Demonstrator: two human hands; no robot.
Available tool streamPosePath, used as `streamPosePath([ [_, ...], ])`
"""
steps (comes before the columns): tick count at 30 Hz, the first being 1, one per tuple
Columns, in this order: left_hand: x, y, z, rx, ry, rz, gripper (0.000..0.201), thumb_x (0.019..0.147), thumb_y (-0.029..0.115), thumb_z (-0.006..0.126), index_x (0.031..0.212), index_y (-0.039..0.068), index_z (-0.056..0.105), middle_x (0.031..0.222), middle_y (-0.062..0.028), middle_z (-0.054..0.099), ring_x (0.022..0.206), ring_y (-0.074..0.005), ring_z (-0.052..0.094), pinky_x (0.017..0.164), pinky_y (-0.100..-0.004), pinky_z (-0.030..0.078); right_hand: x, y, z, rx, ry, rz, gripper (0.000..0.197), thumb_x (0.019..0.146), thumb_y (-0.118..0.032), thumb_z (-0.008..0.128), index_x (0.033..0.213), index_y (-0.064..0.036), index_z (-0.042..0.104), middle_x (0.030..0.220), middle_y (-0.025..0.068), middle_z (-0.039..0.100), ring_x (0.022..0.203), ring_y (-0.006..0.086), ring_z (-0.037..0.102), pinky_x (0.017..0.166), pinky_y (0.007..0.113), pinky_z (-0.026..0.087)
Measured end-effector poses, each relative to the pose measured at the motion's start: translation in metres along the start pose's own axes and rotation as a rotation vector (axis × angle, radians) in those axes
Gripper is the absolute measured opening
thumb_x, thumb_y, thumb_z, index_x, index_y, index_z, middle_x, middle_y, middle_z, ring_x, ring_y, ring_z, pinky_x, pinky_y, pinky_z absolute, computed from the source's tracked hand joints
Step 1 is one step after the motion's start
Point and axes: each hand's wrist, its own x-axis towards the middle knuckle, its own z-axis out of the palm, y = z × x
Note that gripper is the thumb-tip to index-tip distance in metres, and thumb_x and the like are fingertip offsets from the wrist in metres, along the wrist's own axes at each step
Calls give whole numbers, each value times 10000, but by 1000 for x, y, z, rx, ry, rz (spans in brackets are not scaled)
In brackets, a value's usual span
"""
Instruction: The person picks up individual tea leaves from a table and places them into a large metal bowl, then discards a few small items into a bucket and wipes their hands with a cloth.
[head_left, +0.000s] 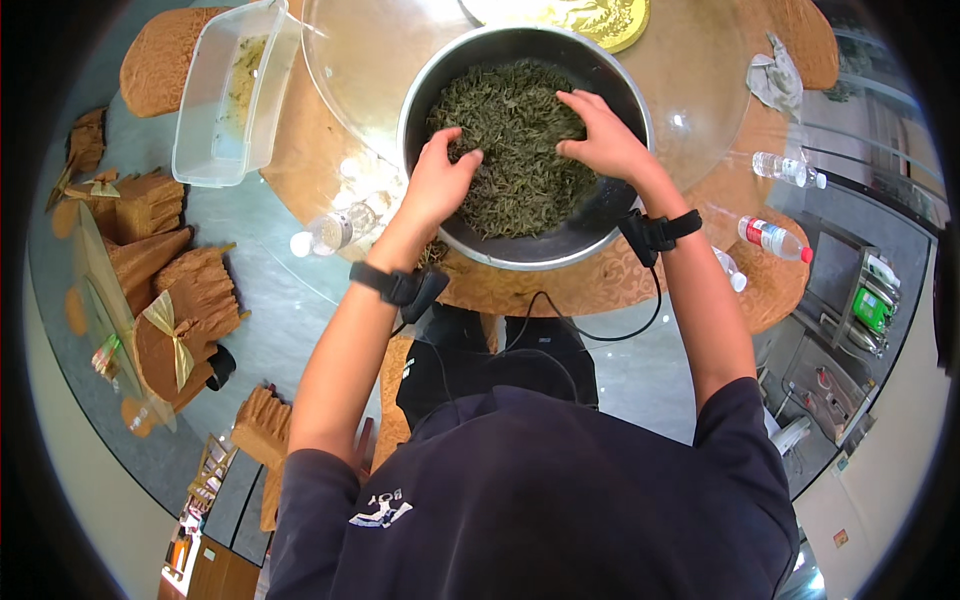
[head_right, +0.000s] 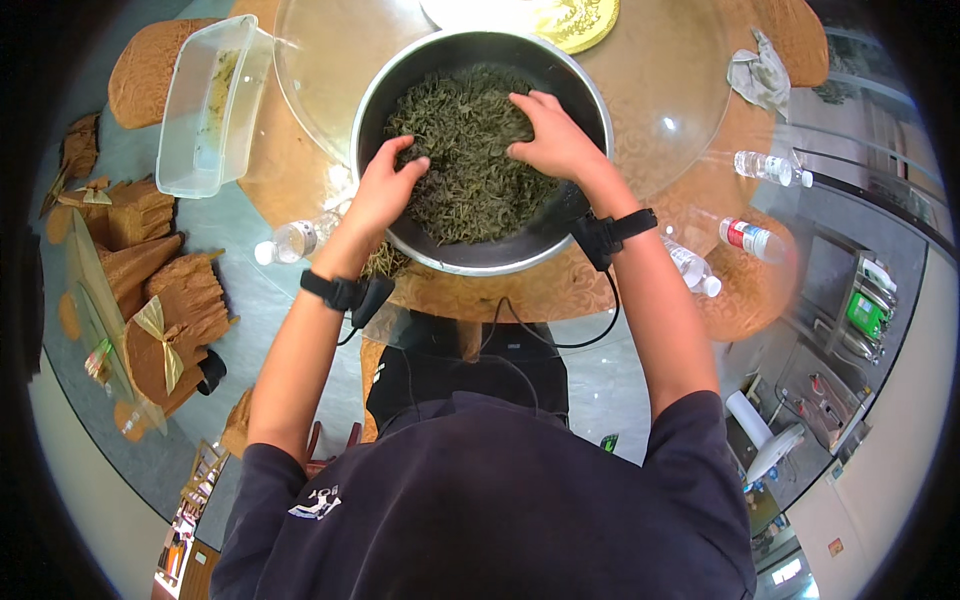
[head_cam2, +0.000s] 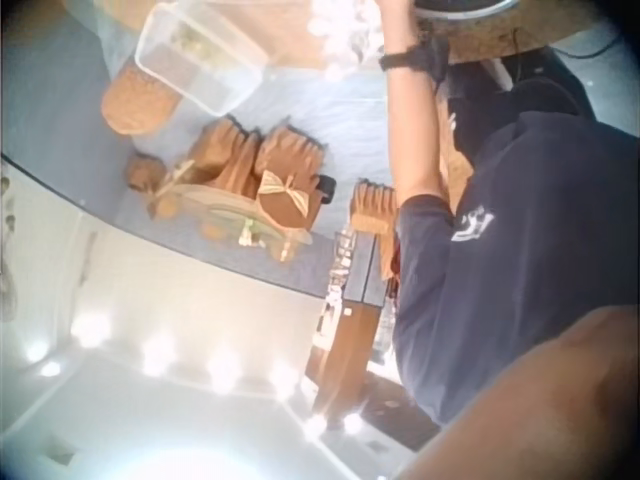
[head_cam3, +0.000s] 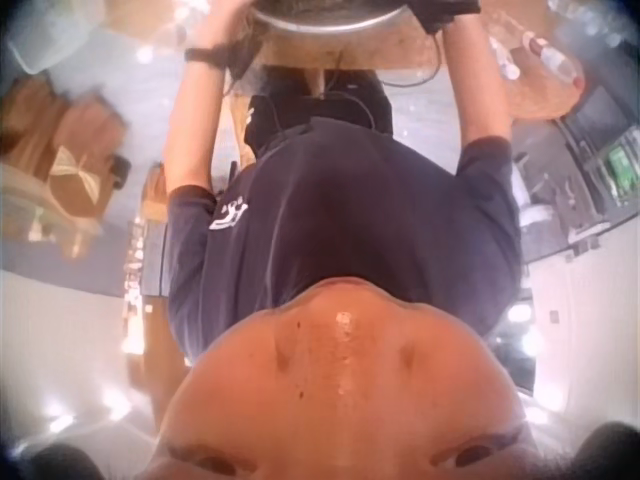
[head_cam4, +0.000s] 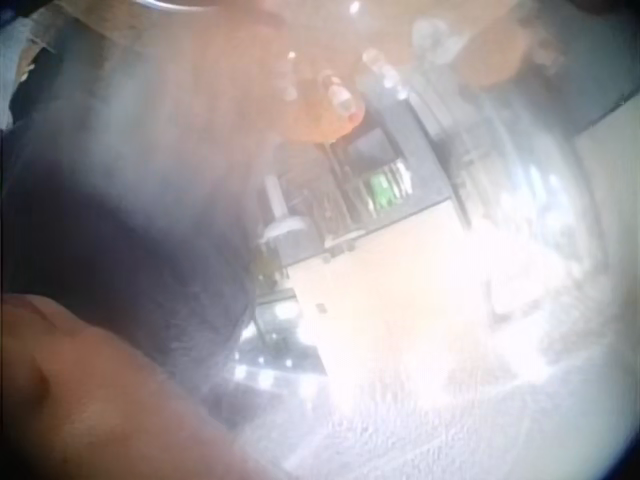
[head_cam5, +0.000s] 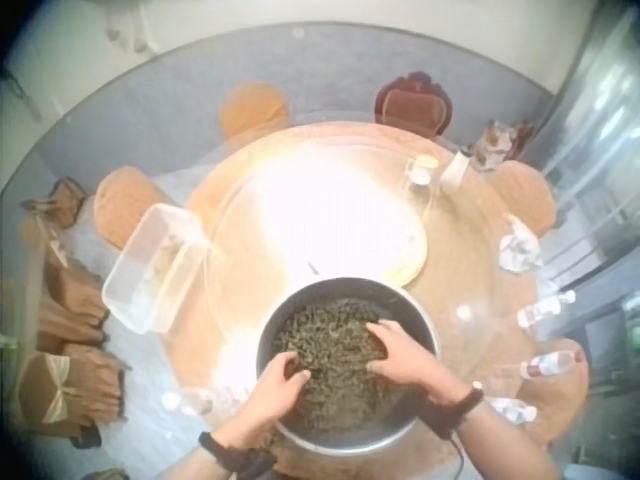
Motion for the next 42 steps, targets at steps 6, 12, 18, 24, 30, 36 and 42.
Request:
streamPosePath([
  [6, 22, 40, 10, -347, -68, -457, 900, 1000, 443, 659, 1705, 142, 186, 1690, -198, 369, 1508, -407, 395, 1147, -716, 339, -14, 6, 32, 165, -3, 266, 1063, 820, -346, 876, 1651, -8, 306, 1572, 310, 460, 1462, 414, 478, 1233, 426, 387],
  [12, 33, 30, 27, -305, -38, -503, 842, 1003, 403, 675, 1679, 157, 236, 1651, -167, 414, 1454, -391, 450, 1131, -677, 379, -6, -17, 43, 717, -10, 587, 983, 862, -266, 823, 1659, -156, 259, 1466, 154, 547, 1374, 354, 518, 1094, 651, 409],
  [18, 37, 13, 14, -438, -102, -528, 454, 1018, 343, 680, 1404, 180, 505, 1357, -37, 523, 1232, -259, 477, 1051, -622, 423, -18, -22, 25, 1061, 25, 657, 662, 893, -116, 700, 1507, -125, 452, 1427, 87, 573, 1326, 290, 522, 1086, 690, 402],
  [24, 12, 5, -15, -612, -263, -449, 144, 1052, 244, 551, 1159, 192, 631, 1162, 12, 633, 1132, -148, 527, 1001, -501, 448, -55, -24, -4, 1162, -32, 575, 599, 952, -198, 725, 1499, -125, 492, 1380, 61, 565, 1362, 274, 486, 1088, 687, 417],
  [30, -8, 31, 1, -279, -170, -317, 488, 1045, 413, 593, 1457, 151, 590, 1562, -73, 535, 1470, -276, 408, 1189, -607, 281, -56, -7, -14, 257, 54, 337, 523, 1000, -385, 695, 1340, 11, 683, 1543, 239, 533, 1412, 385, 545, 1123, 535, 474],
  [36, 18, 41, 23, -442, -81, -448, 573, 1083, 402, 527, 1544, 65, 472, 1516, -176, 560, 1414, -327, 478, 1176, -559, 342, -25, 5, 19, 130, 92, 307, 701, 994, -384, 677, 1509, 57, 502, 1485, 303, 578, 1358, 396, 597, 1137, 445, 472],
  [42, 44, 25, 33, -745, -224, -683, 559, 1125, 440, 388, 1465, 42, 586, 1458, -176, 641, 1312, -341, 604, 1188, -519, 424, -4, -39, 25, 667, -32, 669, 785, 993, -461, 673, 1558, 30, 437, 1545, 226, 542, 1415, 338, 528, 1151, 473, 435],
])
